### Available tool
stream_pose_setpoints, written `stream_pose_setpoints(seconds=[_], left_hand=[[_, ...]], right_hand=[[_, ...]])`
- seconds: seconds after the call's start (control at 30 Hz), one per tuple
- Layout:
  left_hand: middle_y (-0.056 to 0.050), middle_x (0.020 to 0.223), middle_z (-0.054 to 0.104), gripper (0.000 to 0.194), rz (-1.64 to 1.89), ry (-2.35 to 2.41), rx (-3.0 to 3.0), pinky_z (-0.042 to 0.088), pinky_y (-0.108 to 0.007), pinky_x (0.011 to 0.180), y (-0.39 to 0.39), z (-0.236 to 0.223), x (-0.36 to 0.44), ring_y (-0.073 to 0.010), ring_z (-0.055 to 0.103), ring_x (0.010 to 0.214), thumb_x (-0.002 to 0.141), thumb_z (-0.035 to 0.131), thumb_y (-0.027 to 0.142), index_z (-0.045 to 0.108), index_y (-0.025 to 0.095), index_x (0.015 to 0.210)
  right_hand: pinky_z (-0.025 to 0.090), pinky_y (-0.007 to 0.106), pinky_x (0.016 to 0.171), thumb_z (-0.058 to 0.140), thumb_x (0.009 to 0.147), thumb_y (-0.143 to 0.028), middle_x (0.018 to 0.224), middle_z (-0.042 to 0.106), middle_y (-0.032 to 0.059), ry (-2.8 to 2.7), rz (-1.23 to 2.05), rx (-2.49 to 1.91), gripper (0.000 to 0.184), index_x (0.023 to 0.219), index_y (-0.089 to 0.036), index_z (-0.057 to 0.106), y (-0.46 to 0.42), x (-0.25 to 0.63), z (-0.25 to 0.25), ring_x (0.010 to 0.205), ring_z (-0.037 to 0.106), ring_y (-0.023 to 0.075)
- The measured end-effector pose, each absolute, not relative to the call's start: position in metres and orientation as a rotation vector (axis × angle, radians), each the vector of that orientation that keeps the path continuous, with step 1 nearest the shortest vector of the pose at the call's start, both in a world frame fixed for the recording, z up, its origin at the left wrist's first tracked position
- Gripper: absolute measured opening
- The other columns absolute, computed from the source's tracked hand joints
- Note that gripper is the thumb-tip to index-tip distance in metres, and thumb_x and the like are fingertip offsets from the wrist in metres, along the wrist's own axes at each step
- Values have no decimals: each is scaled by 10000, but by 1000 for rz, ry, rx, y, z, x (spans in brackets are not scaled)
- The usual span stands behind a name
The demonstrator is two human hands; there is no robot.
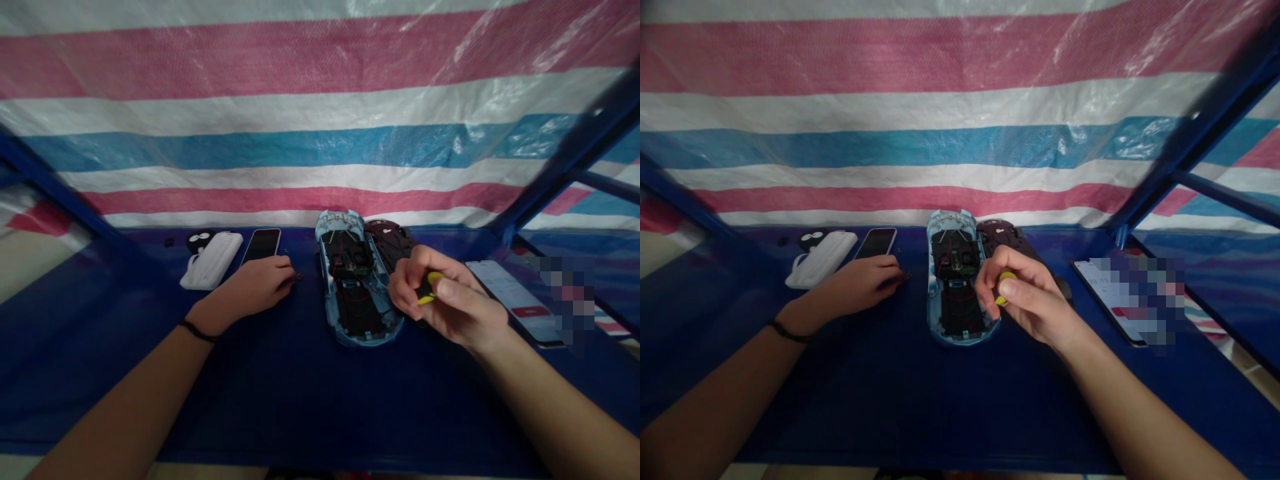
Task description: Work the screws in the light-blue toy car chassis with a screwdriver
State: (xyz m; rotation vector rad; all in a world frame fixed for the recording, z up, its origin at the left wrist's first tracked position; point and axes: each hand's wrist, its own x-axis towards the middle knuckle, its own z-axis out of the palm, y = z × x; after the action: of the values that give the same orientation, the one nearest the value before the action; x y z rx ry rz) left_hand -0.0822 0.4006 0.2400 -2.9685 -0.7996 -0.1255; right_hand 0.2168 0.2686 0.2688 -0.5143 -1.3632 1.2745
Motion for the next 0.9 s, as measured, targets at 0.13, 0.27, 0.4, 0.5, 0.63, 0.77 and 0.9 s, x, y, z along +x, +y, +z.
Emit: stream_pose_setpoints(seconds=[0.13,0.27,0.4,0.5,0.63,0.77,0.9], left_hand=[[-96,1047,669,158,147,-912,-2935,552,-336,754,385,248,-79,-228,696,864,1024,536,157,691,126,1029],[-97,1044,649,115,260,-927,-2906,512,-343,717,372,248,-75,-243,700,854,1012,550,144,659,126,1041],[-65,960,633,50,228,-886,-2971,434,-328,668,367,249,-71,-216,652,771,949,598,119,640,146,942],[-25,911,615,72,22,-898,-3161,386,-298,657,370,251,-68,-174,600,735,877,629,90,620,162,875],[14,807,576,119,-391,-915,-3395,353,-250,643,371,253,-63,-122,532,694,829,647,92,581,163,761],[0,843,619,186,-828,-875,-3511,382,-219,638,363,259,-57,-90,534,676,939,642,213,614,151,766],[-12,841,673,162,-1274,-1039,-3538,423,-204,657,354,262,-48,-100,596,719,924,718,275,734,158,814]], right_hand=[[351,251,529,786,906,-441,671,592,8,-1336,1299,-561,339,806,-177,599,266,217,271,556,498,107],[310,256,522,769,924,-398,642,551,-10,-1316,1278,-573,336,773,-190,554,266,216,271,543,436,100],[311,255,547,786,920,-351,676,545,-29,-1335,1232,-606,295,828,-206,546,268,219,265,570,438,101],[379,273,629,776,939,-377,799,603,-1,-1437,1103,-709,267,880,-214,573,269,223,264,700,524,132],[452,302,756,701,987,-373,963,644,44,-1668,715,-857,212,896,-210,602,269,227,272,875,592,171],[425,281,646,697,958,-359,778,588,9,-1798,268,-1026,225,824,-200,610,269,229,278,702,558,142],[269,263,445,660,976,-430,525,455,-57,-1696,309,-1277,319,763,-204,590,268,229,277,440,394,93]])
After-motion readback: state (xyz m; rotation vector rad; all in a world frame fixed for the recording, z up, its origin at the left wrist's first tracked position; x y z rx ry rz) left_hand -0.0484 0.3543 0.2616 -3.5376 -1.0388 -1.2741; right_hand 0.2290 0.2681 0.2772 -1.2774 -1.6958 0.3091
